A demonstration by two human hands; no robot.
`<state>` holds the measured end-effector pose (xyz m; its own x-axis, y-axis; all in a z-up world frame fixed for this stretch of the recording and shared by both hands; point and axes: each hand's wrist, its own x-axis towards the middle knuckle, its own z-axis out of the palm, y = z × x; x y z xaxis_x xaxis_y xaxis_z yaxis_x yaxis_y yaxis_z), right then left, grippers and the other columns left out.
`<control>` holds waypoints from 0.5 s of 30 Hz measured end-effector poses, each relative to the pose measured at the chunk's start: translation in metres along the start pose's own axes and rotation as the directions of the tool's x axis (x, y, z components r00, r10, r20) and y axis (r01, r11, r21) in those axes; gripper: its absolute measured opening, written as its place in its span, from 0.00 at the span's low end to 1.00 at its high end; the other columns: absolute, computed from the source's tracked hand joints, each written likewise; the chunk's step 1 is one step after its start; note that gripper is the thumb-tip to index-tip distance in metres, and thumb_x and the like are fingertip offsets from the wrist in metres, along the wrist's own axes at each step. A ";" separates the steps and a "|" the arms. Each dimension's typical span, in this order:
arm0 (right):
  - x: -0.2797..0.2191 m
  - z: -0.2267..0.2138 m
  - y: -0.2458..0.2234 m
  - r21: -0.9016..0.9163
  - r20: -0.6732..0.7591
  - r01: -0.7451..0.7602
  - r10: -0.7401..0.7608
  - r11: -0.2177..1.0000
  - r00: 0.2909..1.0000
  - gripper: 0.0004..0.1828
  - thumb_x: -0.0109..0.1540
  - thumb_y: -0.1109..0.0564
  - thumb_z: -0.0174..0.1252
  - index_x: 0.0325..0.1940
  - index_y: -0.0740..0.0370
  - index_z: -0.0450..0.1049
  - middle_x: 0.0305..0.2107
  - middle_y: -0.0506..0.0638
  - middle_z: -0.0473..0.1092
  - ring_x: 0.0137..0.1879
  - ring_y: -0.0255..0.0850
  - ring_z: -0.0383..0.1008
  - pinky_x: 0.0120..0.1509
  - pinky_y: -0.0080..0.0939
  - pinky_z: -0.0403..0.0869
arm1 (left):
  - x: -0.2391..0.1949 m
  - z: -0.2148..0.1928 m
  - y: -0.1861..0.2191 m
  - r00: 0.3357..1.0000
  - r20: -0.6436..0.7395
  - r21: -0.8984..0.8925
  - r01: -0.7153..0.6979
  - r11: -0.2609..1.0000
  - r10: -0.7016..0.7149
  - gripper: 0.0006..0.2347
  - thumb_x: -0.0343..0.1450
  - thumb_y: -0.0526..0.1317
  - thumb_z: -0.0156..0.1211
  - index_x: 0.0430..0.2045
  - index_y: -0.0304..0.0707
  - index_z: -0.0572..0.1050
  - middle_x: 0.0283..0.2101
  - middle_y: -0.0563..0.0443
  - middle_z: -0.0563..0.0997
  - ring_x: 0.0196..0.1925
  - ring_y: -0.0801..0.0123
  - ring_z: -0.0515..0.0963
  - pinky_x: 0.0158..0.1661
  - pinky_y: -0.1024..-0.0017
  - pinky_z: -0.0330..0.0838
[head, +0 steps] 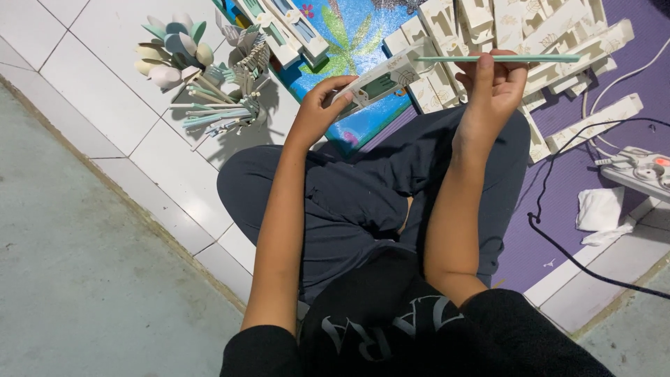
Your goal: Assembling small gift boxes by folding cardboard components and tucking in edges, occasionally using a plastic spoon to assist with the folds.
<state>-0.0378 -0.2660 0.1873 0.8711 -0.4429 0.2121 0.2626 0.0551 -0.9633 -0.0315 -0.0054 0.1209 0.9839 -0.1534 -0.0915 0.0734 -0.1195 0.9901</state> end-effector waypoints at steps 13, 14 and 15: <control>-0.008 0.014 0.007 -0.050 0.065 -0.002 0.005 0.999 0.998 0.11 0.68 0.59 0.61 0.52 0.63 0.69 0.42 0.54 0.73 0.50 0.39 0.77 0.59 0.38 0.74 | -0.002 0.000 0.011 1.000 0.016 0.051 -0.025 0.998 0.024 0.15 0.73 0.44 0.61 0.53 0.42 0.79 0.44 0.54 0.80 0.31 0.76 0.70 0.36 0.78 0.68; -0.008 0.015 0.007 -0.050 0.066 -0.002 0.006 0.999 0.998 0.11 0.68 0.59 0.61 0.52 0.63 0.69 0.42 0.54 0.73 0.50 0.39 0.77 0.59 0.38 0.74 | -0.002 0.000 0.011 1.000 0.016 0.051 -0.025 0.998 0.024 0.15 0.73 0.44 0.61 0.53 0.42 0.79 0.44 0.54 0.80 0.31 0.76 0.70 0.36 0.78 0.68; -0.009 0.017 0.006 -0.045 0.076 0.010 -0.007 0.999 0.997 0.11 0.68 0.59 0.61 0.51 0.63 0.69 0.42 0.54 0.73 0.50 0.40 0.77 0.60 0.39 0.75 | -0.003 0.000 0.012 0.999 0.017 0.051 -0.028 0.998 0.027 0.15 0.73 0.44 0.61 0.53 0.42 0.79 0.44 0.54 0.80 0.31 0.76 0.70 0.36 0.78 0.67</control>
<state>-0.0368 -0.2469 0.1822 0.8984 -0.3739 0.2305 0.2524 0.0100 -0.9676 -0.0332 -0.0062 0.1331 0.9826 -0.1732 -0.0666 0.0378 -0.1648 0.9856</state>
